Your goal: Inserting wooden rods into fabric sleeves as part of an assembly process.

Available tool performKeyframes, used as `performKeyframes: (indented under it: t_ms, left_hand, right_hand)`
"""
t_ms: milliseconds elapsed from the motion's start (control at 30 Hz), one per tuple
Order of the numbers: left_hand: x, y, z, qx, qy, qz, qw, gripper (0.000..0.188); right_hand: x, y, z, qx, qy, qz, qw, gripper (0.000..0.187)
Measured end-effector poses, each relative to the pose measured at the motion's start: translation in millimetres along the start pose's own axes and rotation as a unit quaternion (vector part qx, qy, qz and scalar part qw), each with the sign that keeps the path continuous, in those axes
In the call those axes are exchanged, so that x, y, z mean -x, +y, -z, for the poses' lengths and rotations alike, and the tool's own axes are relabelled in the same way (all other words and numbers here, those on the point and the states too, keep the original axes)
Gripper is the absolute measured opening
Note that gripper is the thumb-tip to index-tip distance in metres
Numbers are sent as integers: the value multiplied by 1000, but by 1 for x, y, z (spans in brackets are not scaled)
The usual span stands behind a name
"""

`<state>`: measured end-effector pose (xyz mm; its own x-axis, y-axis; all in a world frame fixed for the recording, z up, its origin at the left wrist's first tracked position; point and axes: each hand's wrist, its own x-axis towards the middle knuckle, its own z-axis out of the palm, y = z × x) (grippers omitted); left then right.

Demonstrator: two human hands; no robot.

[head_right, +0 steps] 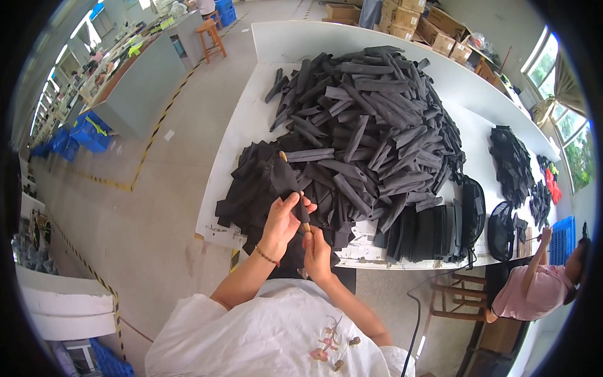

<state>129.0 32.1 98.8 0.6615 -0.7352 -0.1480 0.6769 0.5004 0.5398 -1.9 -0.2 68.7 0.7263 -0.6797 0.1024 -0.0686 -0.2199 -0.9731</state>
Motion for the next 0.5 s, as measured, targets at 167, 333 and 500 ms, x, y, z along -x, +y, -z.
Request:
performKeyframes:
  t_ms: [167,333,500]
  left_hand:
    - [0,8,-11,-21,42,1,999,17]
    - [-8,32,-24,-71,115,-50,990,23]
    - [-26,59,-14,-49,169,-145,974,32]
  right_hand:
    - [12,7,8,33,-53,-23,998,18]
    - [39,5,26,58,-137,-54,987,15]
    - [69,-12,78,93,-249,-145,953,11]
